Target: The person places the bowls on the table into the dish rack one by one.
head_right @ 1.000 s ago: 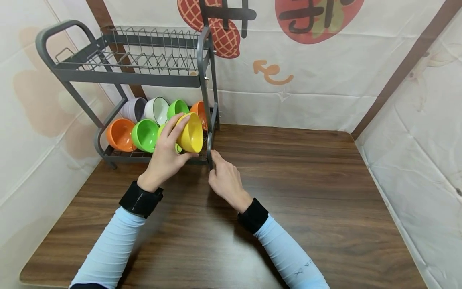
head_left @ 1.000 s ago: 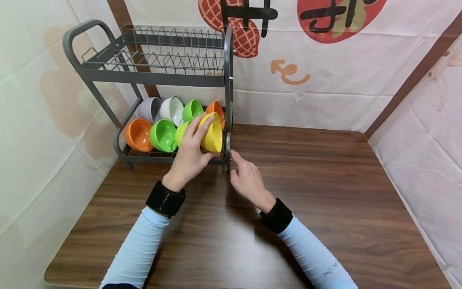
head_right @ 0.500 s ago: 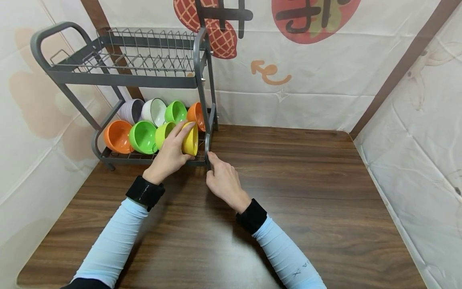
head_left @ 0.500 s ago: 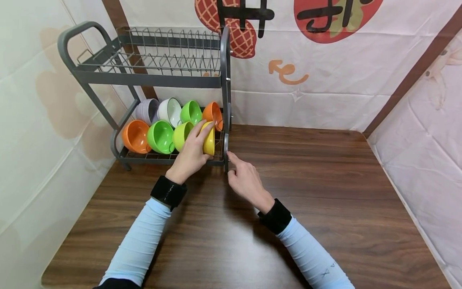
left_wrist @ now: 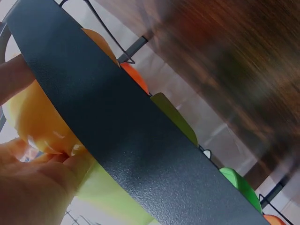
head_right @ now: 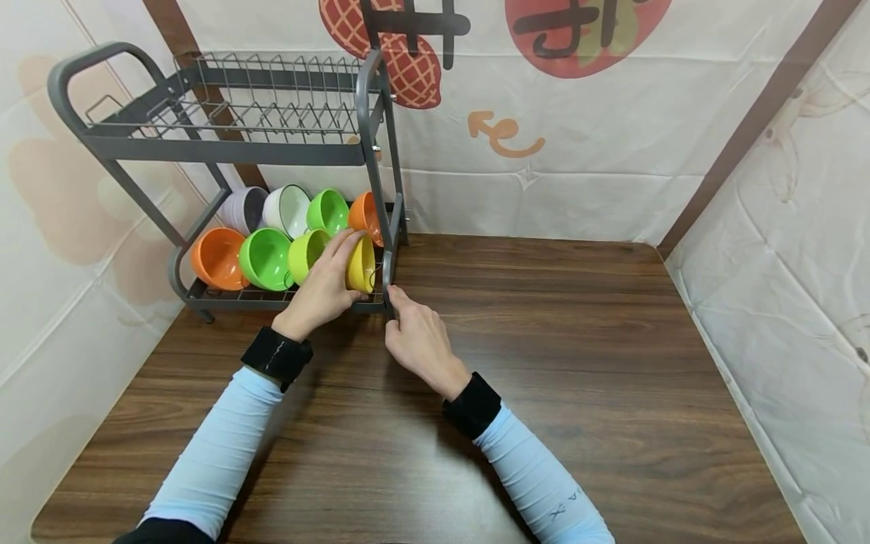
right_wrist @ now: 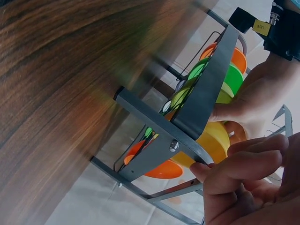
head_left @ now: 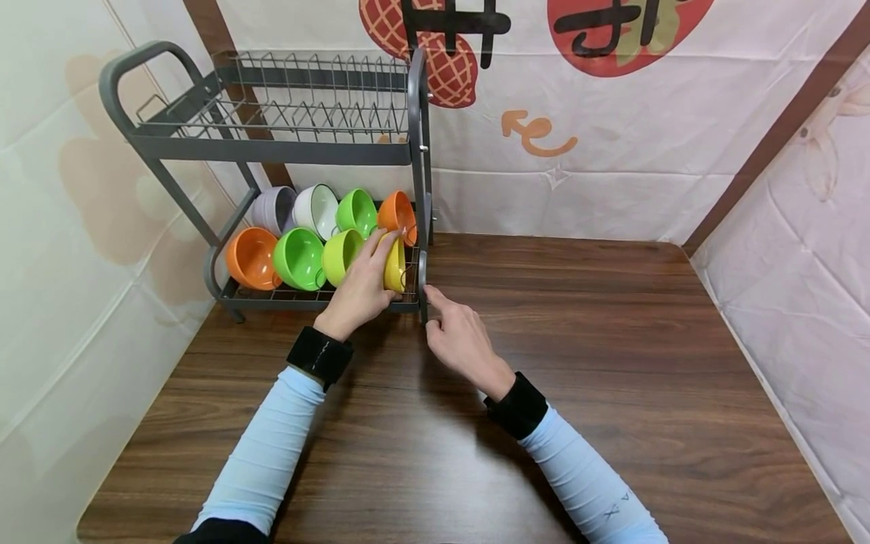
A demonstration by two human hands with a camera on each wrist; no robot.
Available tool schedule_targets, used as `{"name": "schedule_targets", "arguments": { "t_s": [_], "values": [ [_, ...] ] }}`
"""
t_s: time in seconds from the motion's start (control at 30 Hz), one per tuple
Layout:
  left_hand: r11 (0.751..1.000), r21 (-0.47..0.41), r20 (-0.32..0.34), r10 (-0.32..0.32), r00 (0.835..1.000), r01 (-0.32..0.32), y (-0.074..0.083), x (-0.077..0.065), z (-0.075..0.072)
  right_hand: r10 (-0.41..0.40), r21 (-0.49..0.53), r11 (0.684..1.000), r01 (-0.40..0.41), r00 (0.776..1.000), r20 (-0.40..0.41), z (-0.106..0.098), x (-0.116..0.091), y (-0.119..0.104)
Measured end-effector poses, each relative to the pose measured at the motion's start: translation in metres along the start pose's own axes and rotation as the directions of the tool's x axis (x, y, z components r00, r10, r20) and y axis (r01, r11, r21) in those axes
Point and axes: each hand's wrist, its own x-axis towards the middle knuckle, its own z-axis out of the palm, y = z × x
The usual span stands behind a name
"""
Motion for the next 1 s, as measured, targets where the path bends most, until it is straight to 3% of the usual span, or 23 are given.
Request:
{"name": "schedule_targets", "arguments": {
  "t_s": [0.53,1.0],
  "values": [
    [0.998,0.006,0.084,-0.055,0.995,0.055,-0.002,0.007,0.002,0.005,-0.017,1.0,-0.005,1.0,0.003,0.001,0.0,-0.001],
    [0.998,0.004,0.168,-0.059,0.984,0.059,-0.002,0.011,-0.003,-0.001,-0.018,1.0,0.001,0.999,0.032,0.0,0.0,-0.001]
  ]
}}
